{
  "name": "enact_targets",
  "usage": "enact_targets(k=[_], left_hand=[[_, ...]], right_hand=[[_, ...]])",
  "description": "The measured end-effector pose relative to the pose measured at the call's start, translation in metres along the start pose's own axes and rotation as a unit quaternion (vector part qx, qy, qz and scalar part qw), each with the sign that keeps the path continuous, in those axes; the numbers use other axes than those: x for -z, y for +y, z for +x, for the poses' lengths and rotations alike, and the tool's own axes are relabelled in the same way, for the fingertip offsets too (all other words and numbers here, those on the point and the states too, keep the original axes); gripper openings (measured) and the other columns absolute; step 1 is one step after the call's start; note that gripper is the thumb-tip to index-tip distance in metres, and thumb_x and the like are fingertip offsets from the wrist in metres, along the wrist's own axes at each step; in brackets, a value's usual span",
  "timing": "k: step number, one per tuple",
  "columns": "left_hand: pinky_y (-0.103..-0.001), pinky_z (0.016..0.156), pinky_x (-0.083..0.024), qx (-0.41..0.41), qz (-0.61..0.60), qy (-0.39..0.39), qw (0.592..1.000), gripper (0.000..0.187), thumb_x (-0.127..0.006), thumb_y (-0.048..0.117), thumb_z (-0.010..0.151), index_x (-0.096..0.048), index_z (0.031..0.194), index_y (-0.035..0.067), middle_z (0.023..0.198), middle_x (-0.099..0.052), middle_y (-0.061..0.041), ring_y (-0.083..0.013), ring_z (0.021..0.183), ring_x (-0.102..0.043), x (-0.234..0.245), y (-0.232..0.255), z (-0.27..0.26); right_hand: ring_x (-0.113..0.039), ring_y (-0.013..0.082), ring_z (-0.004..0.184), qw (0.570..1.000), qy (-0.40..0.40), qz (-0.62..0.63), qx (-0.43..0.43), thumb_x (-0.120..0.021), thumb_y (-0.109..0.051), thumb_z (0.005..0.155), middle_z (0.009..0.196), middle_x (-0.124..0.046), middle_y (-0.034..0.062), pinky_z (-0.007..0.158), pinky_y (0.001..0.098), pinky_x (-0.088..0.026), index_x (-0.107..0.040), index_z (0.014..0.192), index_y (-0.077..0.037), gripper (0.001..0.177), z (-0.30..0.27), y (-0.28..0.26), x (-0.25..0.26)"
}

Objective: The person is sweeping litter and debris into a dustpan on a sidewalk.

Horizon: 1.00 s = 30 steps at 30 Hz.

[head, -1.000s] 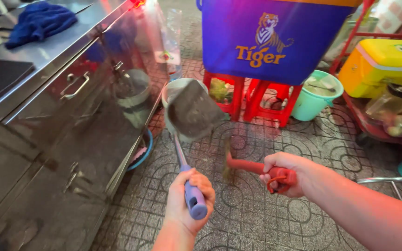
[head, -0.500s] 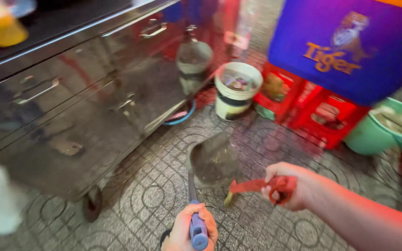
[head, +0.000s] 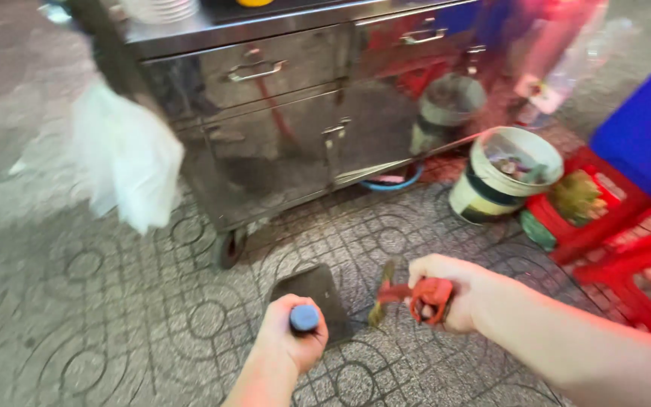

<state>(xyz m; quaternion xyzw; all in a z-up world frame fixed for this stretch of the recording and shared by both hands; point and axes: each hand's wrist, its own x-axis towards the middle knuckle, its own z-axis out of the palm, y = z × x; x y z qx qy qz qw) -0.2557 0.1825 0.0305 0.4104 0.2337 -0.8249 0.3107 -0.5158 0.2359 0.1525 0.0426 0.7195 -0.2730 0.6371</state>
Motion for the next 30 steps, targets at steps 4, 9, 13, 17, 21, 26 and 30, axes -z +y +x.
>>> enact_targets(k=[4, 9, 13, 17, 21, 26, 30], left_hand=[[-0.025, 0.045, -0.051, -0.028, -0.092, -0.020, 0.995, 0.008, -0.061, 0.005, 0.079, -0.053, 0.075, 0.006, 0.063, -0.057, -0.001, -0.0142, 0.052, -0.058, 0.055, 0.054, -0.017], [-0.024, 0.047, -0.054, -0.092, -0.237, -0.021, 0.967, 0.006, -0.058, 0.012, 0.081, -0.056, 0.079, 0.006, 0.064, -0.059, -0.003, -0.0142, 0.055, -0.061, 0.104, 0.109, -0.076], [-0.025, 0.047, -0.053, -0.098, -0.270, 0.000, 0.958, 0.010, -0.057, 0.012, 0.081, -0.055, 0.081, 0.002, 0.067, -0.060, -0.006, -0.0171, 0.056, -0.061, 0.139, 0.149, -0.111], [-0.030, 0.053, -0.057, -0.145, -0.299, 0.099, 0.938, 0.009, -0.058, 0.001, 0.085, -0.052, 0.088, -0.006, 0.075, -0.059, -0.012, -0.0226, 0.061, -0.061, 0.180, 0.175, -0.142], [-0.034, 0.056, -0.058, -0.174, -0.307, 0.135, 0.926, 0.012, -0.058, -0.002, 0.087, -0.050, 0.095, -0.005, 0.080, -0.055, -0.012, -0.0238, 0.063, -0.058, 0.243, 0.210, -0.154], [-0.042, 0.069, -0.058, -0.174, -0.258, 0.195, 0.930, 0.025, -0.064, 0.008, 0.086, -0.051, 0.106, 0.001, 0.092, -0.053, -0.015, -0.0289, 0.079, -0.057, 0.254, 0.240, -0.212], [-0.069, 0.102, -0.040, -0.247, 0.007, 0.304, 0.920, 0.060, -0.071, 0.026, 0.085, -0.044, 0.136, 0.011, 0.132, -0.045, -0.022, -0.0423, 0.124, -0.043, 0.231, 0.248, -0.251]], right_hand=[[-0.059, 0.0203, 0.062, 0.997, -0.047, -0.065, 0.012, -0.063, -0.013, 0.076, 0.085, -0.064, 0.0131, 0.045, 0.0305, -0.045, -0.056, 0.111, 0.001, 0.038, -0.003, -0.003, -0.064], [-0.059, 0.0197, 0.061, 0.986, -0.071, -0.144, 0.048, -0.063, -0.008, 0.078, 0.089, -0.064, 0.0127, 0.045, 0.0308, -0.044, -0.063, 0.124, -0.012, 0.046, -0.020, 0.001, -0.145], [-0.055, 0.0204, 0.058, 0.972, -0.116, -0.203, 0.030, -0.061, -0.010, 0.076, 0.085, -0.064, 0.0168, 0.043, 0.0286, -0.044, -0.064, 0.125, -0.013, 0.048, -0.032, 0.010, -0.213], [-0.062, 0.0205, 0.060, 0.956, -0.157, -0.247, 0.006, -0.060, -0.006, 0.076, 0.084, -0.067, 0.0175, 0.041, 0.0257, -0.044, -0.064, 0.125, -0.011, 0.050, -0.040, 0.025, -0.282], [-0.063, 0.0210, 0.058, 0.938, -0.194, -0.288, -0.006, -0.059, -0.005, 0.075, 0.083, -0.066, 0.0183, 0.040, 0.0259, -0.047, -0.061, 0.127, -0.010, 0.052, -0.046, 0.041, -0.339], [-0.065, 0.0188, 0.057, 0.910, -0.252, -0.329, -0.016, -0.057, -0.005, 0.074, 0.088, -0.067, 0.0183, 0.042, 0.0257, -0.053, -0.058, 0.133, -0.004, 0.059, -0.036, 0.057, -0.387], [-0.063, 0.0160, 0.058, 0.892, -0.242, -0.382, 0.010, -0.059, -0.007, 0.073, 0.105, -0.070, 0.0189, 0.043, 0.0257, -0.054, -0.059, 0.136, -0.006, 0.063, -0.053, 0.070, -0.404]])
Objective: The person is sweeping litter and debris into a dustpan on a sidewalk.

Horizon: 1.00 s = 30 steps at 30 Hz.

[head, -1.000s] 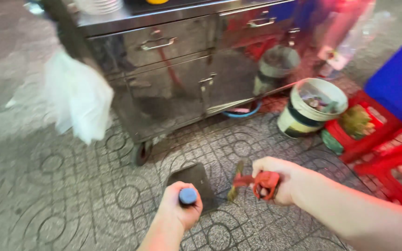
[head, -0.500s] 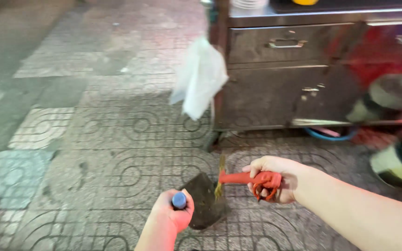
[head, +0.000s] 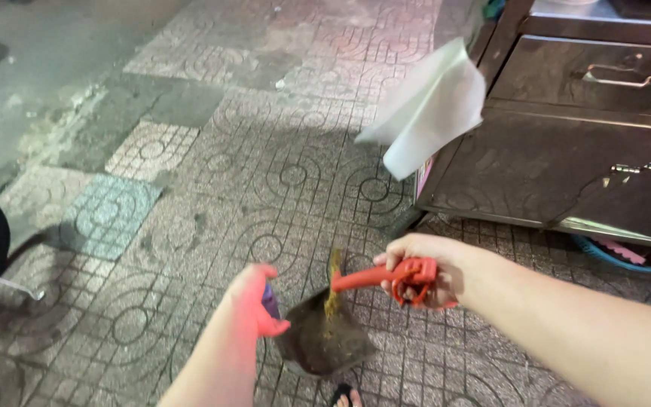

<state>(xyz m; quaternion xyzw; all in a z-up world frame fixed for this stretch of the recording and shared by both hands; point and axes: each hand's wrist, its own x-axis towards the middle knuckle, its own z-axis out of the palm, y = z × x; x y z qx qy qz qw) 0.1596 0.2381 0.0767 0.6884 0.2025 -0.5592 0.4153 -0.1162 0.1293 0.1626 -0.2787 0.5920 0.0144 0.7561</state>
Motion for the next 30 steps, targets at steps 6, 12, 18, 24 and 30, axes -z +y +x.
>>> enact_targets(k=[6, 12, 18, 24, 30], left_hand=[[-0.047, 0.086, -0.055, -0.283, 0.248, 0.151, 0.914, 0.039, -0.063, 0.021, 0.084, -0.071, 0.110, -0.006, 0.112, -0.075, -0.025, -0.0364, 0.098, -0.072, -0.007, -0.012, -0.015], [-0.041, 0.070, -0.057, -0.275, 0.260, 0.160, 0.912, 0.031, -0.060, 0.018, 0.088, -0.072, 0.101, -0.008, 0.102, -0.074, -0.021, -0.0297, 0.086, -0.073, 0.007, 0.000, -0.047], [-0.038, 0.065, -0.063, -0.218, 0.294, 0.086, 0.927, 0.025, -0.071, 0.010, 0.088, -0.065, 0.104, -0.008, 0.104, -0.069, -0.023, -0.0296, 0.079, -0.070, 0.053, 0.014, -0.002], [-0.039, 0.058, -0.058, -0.136, 0.158, 0.108, 0.972, 0.020, -0.066, 0.001, 0.089, -0.064, 0.103, -0.014, 0.101, -0.067, -0.034, -0.0421, 0.073, -0.071, 0.104, 0.009, 0.012], [-0.039, 0.054, -0.055, -0.144, 0.067, 0.165, 0.973, 0.024, -0.070, 0.004, 0.089, -0.062, 0.103, -0.014, 0.100, -0.064, -0.031, -0.0439, 0.073, -0.068, 0.121, -0.010, -0.017]], right_hand=[[-0.068, 0.0193, 0.064, 1.000, 0.024, -0.007, -0.007, -0.057, -0.004, 0.073, 0.113, -0.069, 0.0254, 0.049, 0.0278, -0.060, -0.059, 0.133, -0.002, 0.059, -0.004, -0.002, -0.024], [-0.068, 0.0209, 0.063, 0.999, 0.039, -0.029, -0.024, -0.066, -0.009, 0.073, 0.113, -0.063, 0.0259, 0.045, 0.0262, -0.055, -0.054, 0.122, 0.001, 0.051, 0.006, 0.011, -0.020], [-0.070, 0.0246, 0.070, 0.994, 0.088, 0.042, -0.041, -0.059, 0.006, 0.077, 0.110, -0.064, 0.0368, 0.055, 0.0255, -0.062, -0.040, 0.129, 0.013, 0.056, -0.019, 0.016, -0.009], [-0.065, 0.0171, 0.062, 0.995, 0.088, -0.039, -0.033, -0.064, 0.000, 0.074, 0.096, -0.069, 0.0251, 0.046, 0.0223, -0.056, -0.042, 0.135, 0.012, 0.066, -0.023, 0.012, 0.027], [-0.061, 0.0194, 0.059, 0.975, 0.120, -0.188, 0.005, -0.060, 0.004, 0.077, 0.084, -0.068, 0.0210, 0.043, 0.0287, -0.051, -0.057, 0.123, 0.017, 0.048, -0.041, 0.025, 0.029]])
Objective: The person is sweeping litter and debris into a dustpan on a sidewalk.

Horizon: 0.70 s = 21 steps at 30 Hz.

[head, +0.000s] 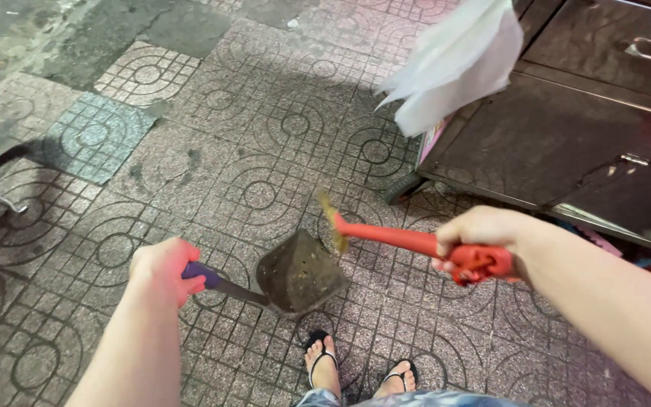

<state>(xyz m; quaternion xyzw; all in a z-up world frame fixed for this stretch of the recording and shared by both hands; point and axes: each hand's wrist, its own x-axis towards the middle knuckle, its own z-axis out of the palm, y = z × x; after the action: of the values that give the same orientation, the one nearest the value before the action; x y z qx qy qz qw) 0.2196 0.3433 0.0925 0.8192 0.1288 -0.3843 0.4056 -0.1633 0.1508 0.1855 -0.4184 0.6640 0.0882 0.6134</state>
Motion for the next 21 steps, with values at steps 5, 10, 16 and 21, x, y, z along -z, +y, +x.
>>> enact_targets(k=[5, 10, 16, 21], left_hand=[[-0.039, 0.060, -0.060, -0.011, -0.025, 0.014, 1.000, 0.019, -0.068, 0.003, 0.089, -0.067, 0.102, -0.011, 0.102, -0.065, -0.025, -0.0369, 0.080, -0.067, -0.003, -0.022, 0.005], [-0.043, 0.062, -0.056, -0.025, -0.052, 0.035, 0.998, 0.017, -0.066, 0.004, 0.089, -0.067, 0.103, -0.006, 0.101, -0.066, -0.019, -0.0316, 0.083, -0.065, -0.016, -0.029, -0.006], [-0.039, 0.058, -0.055, -0.055, 0.033, 0.019, 0.998, 0.019, -0.063, 0.007, 0.090, -0.064, 0.102, -0.007, 0.097, -0.069, -0.020, -0.0296, 0.070, -0.067, -0.019, -0.020, -0.012], [-0.040, 0.057, -0.056, -0.081, 0.066, 0.029, 0.994, 0.020, -0.060, 0.006, 0.090, -0.066, 0.101, -0.010, 0.097, -0.068, -0.021, -0.0310, 0.070, -0.069, -0.012, -0.015, -0.008]], right_hand=[[-0.055, 0.0193, 0.051, 1.000, 0.001, -0.013, 0.019, -0.059, 0.009, 0.075, 0.070, -0.064, 0.0185, 0.041, 0.0346, -0.046, -0.058, 0.114, 0.013, 0.039, 0.042, 0.037, 0.004], [-0.051, 0.0217, 0.047, 0.996, 0.011, -0.074, -0.047, -0.056, 0.009, 0.081, 0.066, -0.056, 0.0156, 0.040, 0.0407, -0.046, -0.056, 0.117, 0.007, 0.037, 0.072, 0.059, -0.008], [-0.046, 0.0203, 0.043, 0.980, 0.017, -0.196, -0.040, -0.064, 0.016, 0.077, 0.062, -0.056, 0.0128, 0.037, 0.0363, -0.040, -0.056, 0.118, 0.007, 0.042, 0.101, 0.085, -0.020], [-0.050, 0.0206, 0.039, 0.939, -0.004, -0.343, 0.002, -0.061, 0.006, 0.082, 0.060, -0.055, 0.0125, 0.032, 0.0365, -0.038, -0.057, 0.113, 0.013, 0.032, 0.062, 0.064, -0.050]])
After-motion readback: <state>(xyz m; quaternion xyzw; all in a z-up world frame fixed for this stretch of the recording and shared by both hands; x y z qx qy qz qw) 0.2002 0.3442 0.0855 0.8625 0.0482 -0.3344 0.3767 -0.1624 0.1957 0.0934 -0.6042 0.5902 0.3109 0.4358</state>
